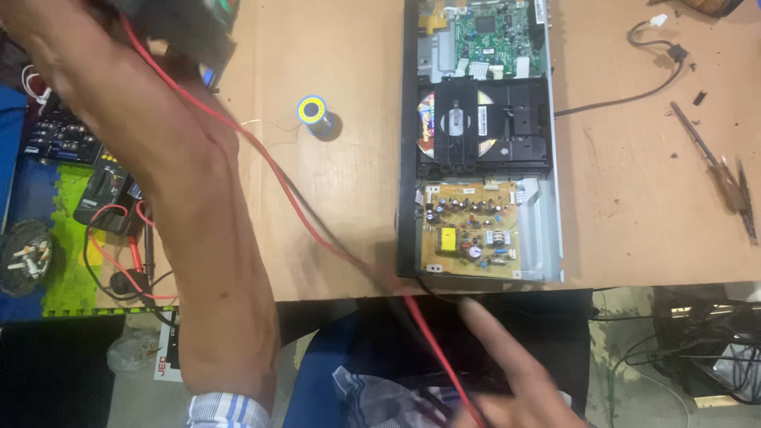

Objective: The person uses a soldering iron and solder wire to work on a green circuit board held in hand. They then place the board into a device chassis and use a multimeter with probes to test connections on a yellow circuit board inside the device.

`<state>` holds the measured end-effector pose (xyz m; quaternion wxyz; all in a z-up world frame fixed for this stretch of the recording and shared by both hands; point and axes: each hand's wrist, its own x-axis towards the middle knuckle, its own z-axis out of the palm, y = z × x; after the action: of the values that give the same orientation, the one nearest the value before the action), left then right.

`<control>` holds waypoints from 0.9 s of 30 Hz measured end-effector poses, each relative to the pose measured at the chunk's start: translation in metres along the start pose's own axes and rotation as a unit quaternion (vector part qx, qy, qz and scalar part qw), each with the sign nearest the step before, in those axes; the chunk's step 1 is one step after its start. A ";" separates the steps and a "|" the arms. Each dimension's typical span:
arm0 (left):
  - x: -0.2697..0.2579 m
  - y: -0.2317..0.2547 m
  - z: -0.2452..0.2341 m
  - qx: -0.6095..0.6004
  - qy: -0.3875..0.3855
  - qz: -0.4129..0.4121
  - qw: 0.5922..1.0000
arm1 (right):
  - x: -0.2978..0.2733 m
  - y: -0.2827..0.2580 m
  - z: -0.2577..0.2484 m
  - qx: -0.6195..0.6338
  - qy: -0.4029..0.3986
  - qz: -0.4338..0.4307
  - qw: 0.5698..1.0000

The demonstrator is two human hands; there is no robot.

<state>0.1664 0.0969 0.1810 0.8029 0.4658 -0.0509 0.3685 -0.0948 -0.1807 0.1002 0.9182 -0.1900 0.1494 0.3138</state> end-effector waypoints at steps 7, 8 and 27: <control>-0.047 0.001 -0.039 0.377 -0.177 -0.012 0.909 | -0.067 -0.162 -0.119 -0.531 0.166 -0.126 0.821; -0.060 -0.008 -0.043 0.377 -0.177 -0.014 0.909 | -0.061 -0.162 -0.116 -0.610 0.198 -0.127 0.757; -0.180 -0.062 -0.079 0.801 -0.181 -0.148 0.551 | 0.098 -0.132 -0.109 -0.652 0.111 -0.631 0.405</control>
<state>0.0549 0.0423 0.0165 0.1146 0.9741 0.1909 0.0405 0.0456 -0.2744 -0.0008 0.4292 -0.8050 -0.1620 -0.3762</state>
